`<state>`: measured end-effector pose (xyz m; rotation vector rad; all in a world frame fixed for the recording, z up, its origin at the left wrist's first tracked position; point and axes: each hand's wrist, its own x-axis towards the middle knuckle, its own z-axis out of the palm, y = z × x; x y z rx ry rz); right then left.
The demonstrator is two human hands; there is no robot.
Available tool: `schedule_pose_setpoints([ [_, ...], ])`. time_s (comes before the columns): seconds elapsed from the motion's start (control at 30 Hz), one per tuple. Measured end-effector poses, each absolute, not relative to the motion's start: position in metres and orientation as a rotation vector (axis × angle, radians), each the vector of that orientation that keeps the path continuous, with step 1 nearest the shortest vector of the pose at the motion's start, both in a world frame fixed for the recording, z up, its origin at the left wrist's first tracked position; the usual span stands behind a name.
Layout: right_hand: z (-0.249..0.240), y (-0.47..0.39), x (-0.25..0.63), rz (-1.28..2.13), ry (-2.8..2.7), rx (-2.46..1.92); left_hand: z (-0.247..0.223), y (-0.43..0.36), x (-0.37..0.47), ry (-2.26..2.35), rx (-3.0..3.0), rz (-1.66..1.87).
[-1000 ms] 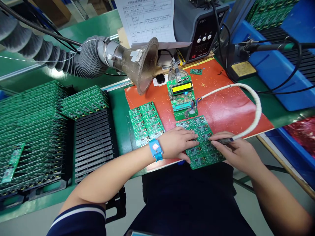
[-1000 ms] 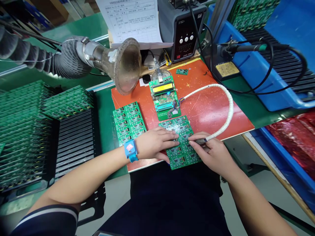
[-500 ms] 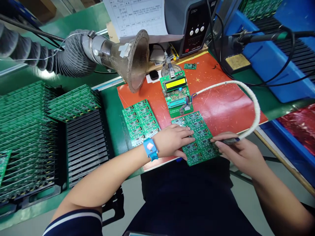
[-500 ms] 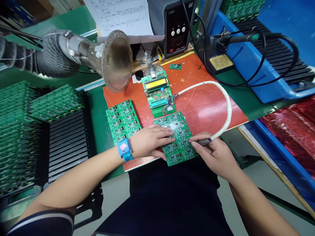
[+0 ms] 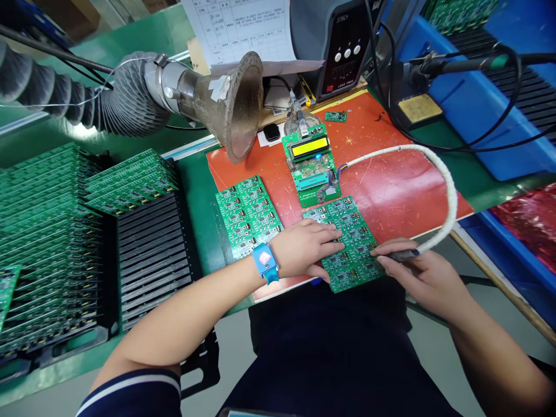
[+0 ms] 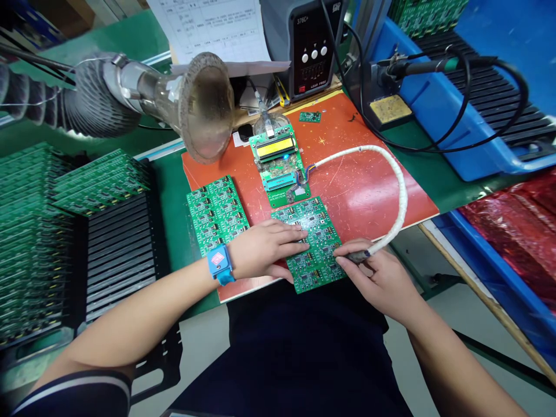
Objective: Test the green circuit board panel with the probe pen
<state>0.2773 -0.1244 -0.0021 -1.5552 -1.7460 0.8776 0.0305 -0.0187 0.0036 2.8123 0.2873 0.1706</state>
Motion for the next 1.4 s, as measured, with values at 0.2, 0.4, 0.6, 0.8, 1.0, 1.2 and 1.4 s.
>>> schedule_pose_setpoints([
  [0.2, 0.0012, -0.1208, 0.2785, 0.81, -1.892, -1.474, 0.0013, -0.0187, 0.0308, 0.286, 2.807, 0.178],
  [0.4, 0.0033, -0.1163, 0.2762, 0.76, -1.956, -1.422, 0.0032, -0.0198, 0.0316, 0.311, 2.821, 0.147],
  [0.6, -0.0015, -0.1162, 0.2752, 0.632, -1.94, -1.415, 0.0015, -0.0199, 0.0315, 0.311, 2.811, 0.176],
  [0.8, -0.0003, -0.118, 0.2805, 0.741, -1.969, -1.444, -0.0001, -0.0196, 0.0311, 0.304, 2.832, 0.199],
  [1.0, 0.0036, -0.1173, 0.279, 0.764, -1.961, -1.442, 0.0003, -0.0195, 0.0307, 0.298, 2.833, 0.189],
  [1.2, 0.0012, -0.1174, 0.2801, 0.776, -1.953, -1.436, 0.0006, -0.02, 0.0314, 0.312, 2.83, 0.172],
  [1.4, 0.0007, -0.1185, 0.2807, 0.763, -1.968, -1.433, 0.0028, -0.0193, 0.0317, 0.321, 2.827, 0.116],
])
